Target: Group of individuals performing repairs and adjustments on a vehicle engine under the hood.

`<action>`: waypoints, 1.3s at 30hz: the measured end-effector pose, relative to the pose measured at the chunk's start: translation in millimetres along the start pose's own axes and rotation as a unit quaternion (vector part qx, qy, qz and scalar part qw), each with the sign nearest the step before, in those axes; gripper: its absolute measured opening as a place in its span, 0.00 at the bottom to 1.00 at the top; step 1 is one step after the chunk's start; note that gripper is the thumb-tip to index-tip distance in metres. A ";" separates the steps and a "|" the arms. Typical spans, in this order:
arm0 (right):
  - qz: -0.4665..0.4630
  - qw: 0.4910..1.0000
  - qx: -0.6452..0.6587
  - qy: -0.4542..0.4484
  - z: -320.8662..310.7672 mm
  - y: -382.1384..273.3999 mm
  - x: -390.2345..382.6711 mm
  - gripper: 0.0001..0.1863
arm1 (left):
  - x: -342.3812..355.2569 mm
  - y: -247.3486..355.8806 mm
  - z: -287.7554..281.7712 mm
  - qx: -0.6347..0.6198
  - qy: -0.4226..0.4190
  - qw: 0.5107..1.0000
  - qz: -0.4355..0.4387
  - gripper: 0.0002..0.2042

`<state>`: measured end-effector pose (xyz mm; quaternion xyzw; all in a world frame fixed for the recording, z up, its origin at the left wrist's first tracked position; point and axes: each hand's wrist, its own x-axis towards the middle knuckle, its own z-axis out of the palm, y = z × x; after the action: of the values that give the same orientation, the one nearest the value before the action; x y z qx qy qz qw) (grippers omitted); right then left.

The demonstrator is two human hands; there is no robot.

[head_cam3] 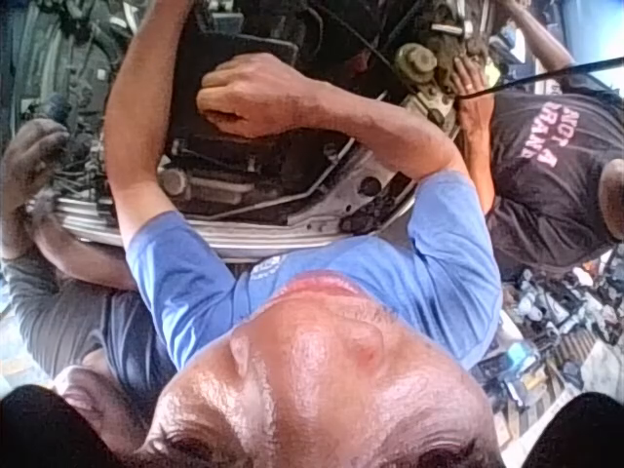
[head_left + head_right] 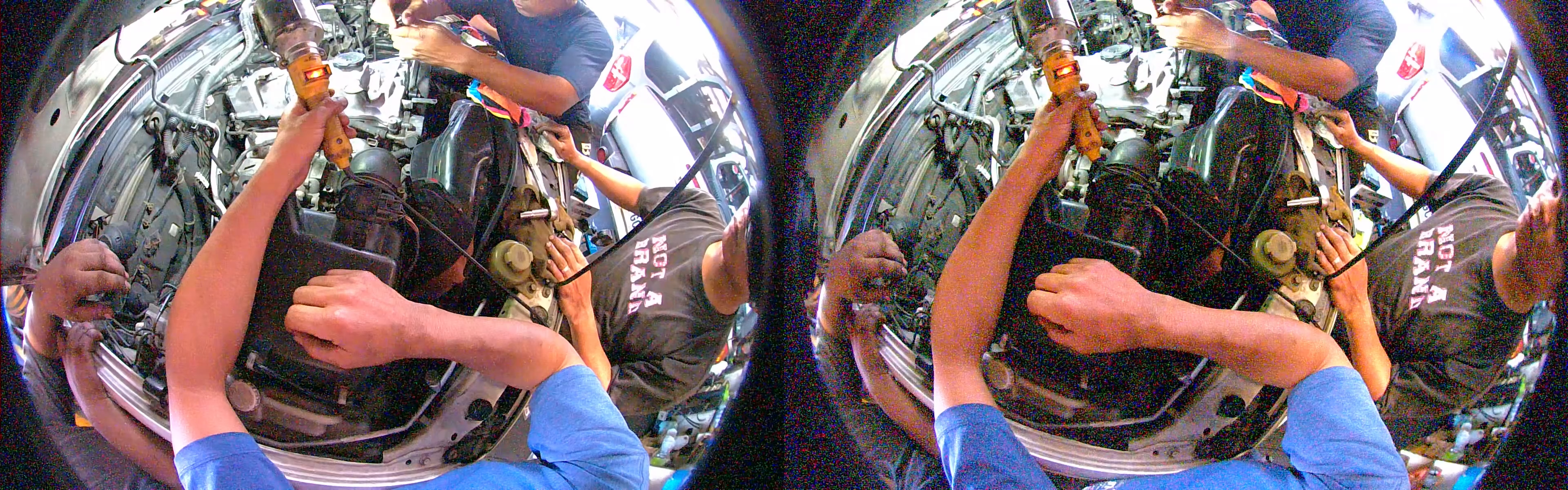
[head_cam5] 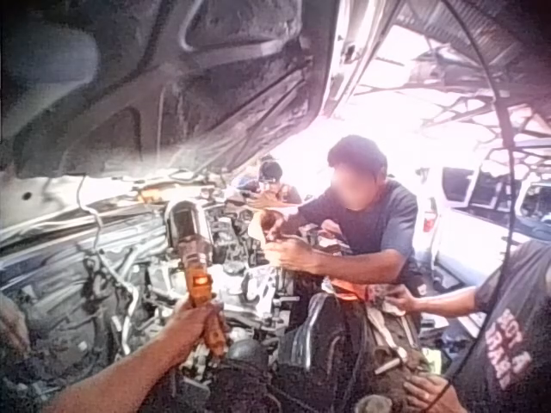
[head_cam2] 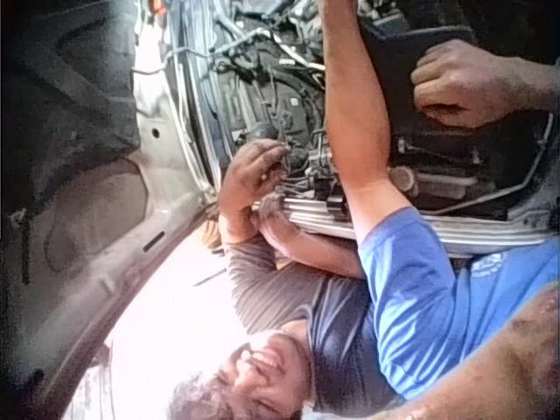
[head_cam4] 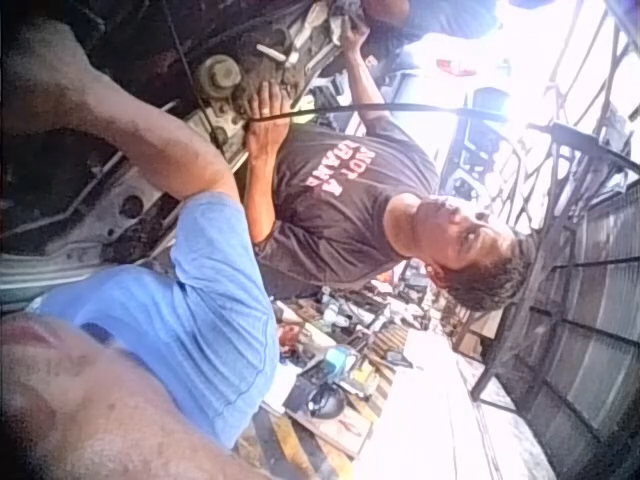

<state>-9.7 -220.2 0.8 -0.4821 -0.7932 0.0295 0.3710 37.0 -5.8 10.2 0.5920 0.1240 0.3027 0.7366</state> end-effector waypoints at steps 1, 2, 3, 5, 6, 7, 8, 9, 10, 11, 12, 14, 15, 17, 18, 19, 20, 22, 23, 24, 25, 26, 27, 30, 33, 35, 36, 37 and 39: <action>-0.002 1.000 0.002 0.002 0.2 -0.3 0.4 0.10 | 0.1 -0.1 -0.7 0.001 0.000 1.000 0.001 0.10; -0.003 1.000 0.002 0.002 0.4 -0.6 0.7 0.10 | 0.4 -0.2 -1.6 -0.001 0.001 1.000 0.004 0.10; -0.003 1.000 0.001 0.000 0.7 -0.9 1.1 0.09 | 0.5 -0.3 -2.7 -0.002 0.001 1.000 0.008 0.10; 0.000 1.000 0.000 -0.002 1.1 0.1 1.0 0.09 | -0.7 0.9 -2.6 0.006 0.001 1.000 0.002 0.10; 0.001 1.000 0.000 -0.005 1.2 0.5 1.2 0.09 | -1.3 1.3 -2.7 0.015 0.000 1.000 -0.003 0.10; 0.001 1.000 0.000 -0.007 -0.3 0.1 0.9 0.09 | -0.5 1.5 -1.5 0.016 0.000 1.000 -0.002 0.10; 0.001 1.000 -0.001 -0.006 -1.2 -0.1 0.4 0.09 | 0.5 1.7 -0.5 0.019 -0.001 1.000 -0.004 0.10; 0.001 1.000 -0.002 -0.006 -2.0 -0.3 -0.2 0.09 | 1.4 2.0 0.7 0.023 -0.001 1.000 -0.005 0.10; 0.001 1.000 -0.001 -0.008 -1.3 -0.2 0.1 0.09 | 1.8 1.6 -0.2 0.023 -0.001 1.000 -0.005 0.10; 0.001 1.000 -0.001 -0.008 -0.9 0.0 0.4 0.09 | 2.2 1.3 -0.9 0.019 -0.001 1.000 -0.005 0.11; 0.000 1.000 -0.001 -0.008 -0.6 0.1 0.7 0.09 | 2.5 1.4 -1.6 0.015 -0.001 1.000 -0.005 0.11; -0.001 1.000 0.001 -0.008 0.4 0.2 1.0 0.09 | 1.7 1.5 -3.0 0.021 0.000 1.000 -0.005 0.11; -0.001 1.000 0.001 -0.008 0.5 0.1 1.3 0.09 | 1.3 1.9 -3.6 0.027 0.000 1.000 -0.005 0.11; 0.002 1.000 -0.001 -0.009 0.2 0.4 0.4 0.10 | 2.3 0.5 -2.5 0.021 -0.005 1.000 -0.005 0.11; 0.003 1.000 -0.002 -0.010 0.1 0.6 0.1 0.10 | 2.9 -0.2 -1.9 0.017 -0.010 1.000 -0.004 0.11; 0.002 1.000 -0.003 -0.010 0.1 0.3 0.2 0.10 | 1.5 0.6 -1.2 0.018 -0.009 1.000 -0.004 0.11; 0.002 1.000 -0.003 -0.010 0.0 0.0 0.2 0.10 | -0.1 0.9 -0.1 0.010 -0.004 1.000 -0.001 0.11; 0.001 1.000 0.000 -0.008 0.0 -0.3 0.2 0.10 | -0.9 2.2 0.1 0.003 0.000 1.000 0.002 0.11; 0.001 1.000 0.000 -0.008 0.0 -0.3 0.4 0.10 | -0.4 2.9 -0.6 0.016 -0.001 1.000 -0.005 0.11; 0.000 1.000 0.000 -0.008 -0.1 -0.3 0.5 0.10 | -0.1 3.3 -1.2 0.030 -0.002 0.999 -0.012 0.11; -0.001 1.000 0.000 -0.009 -0.1 -0.2 0.7 0.10 | 0.0 3.1 -1.7 0.030 -0.001 0.999 -0.012 0.11; -0.002 1.000 0.000 -0.009 0.0 0.1 0.8 0.10 | -0.1 2.8 -2.1 0.026 -0.003 1.000 -0.009 0.12; -0.003 1.000 0.000 -0.008 0.2 0.5 0.8 0.10 | -0.2 2.5 -2.6 0.021 -0.005 1.000 -0.006 0.12; -0.003 1.000 -0.001 -0.006 0.0 0.3 1.0 0.10 | 0.1 2.7 -3.0 0.021 -0.006 1.000 -0.005 0.13; 0.000 1.000 -0.003 -0.005 -0.2 0.9 0.2 0.10 | -1.1 4.7 0.3 0.027 -0.001 1.000 -0.017 0.14; -0.001 1.000 -0.003 -0.005 0.6 0.6 0.6 0.10 | 0.4 2.0 -2.2 0.019 -0.004 1.000 -0.009 0.15; -0.002 1.000 -0.005 -0.004 0.9 0.5 0.7 0.10 | 1.2 0.7 -3.5 0.011 -0.007 1.000 -0.001 0.15; -0.002 1.000 -0.006 -0.004 0.9 0.6 0.6 0.10 | 1.6 0.4 -3.8 0.010 -0.007 1.000 -0.001 0.15; -0.003 1.000 -0.004 -0.004 0.4 0.5 0.8 0.10 | 2.4 -0.4 -4.4 0.011 -0.011 1.000 -0.006 0.16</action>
<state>-9.7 -219.2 0.8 -0.4813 -0.7961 0.0271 0.3659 36.6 -0.9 9.0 0.6026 0.1228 0.2898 0.7334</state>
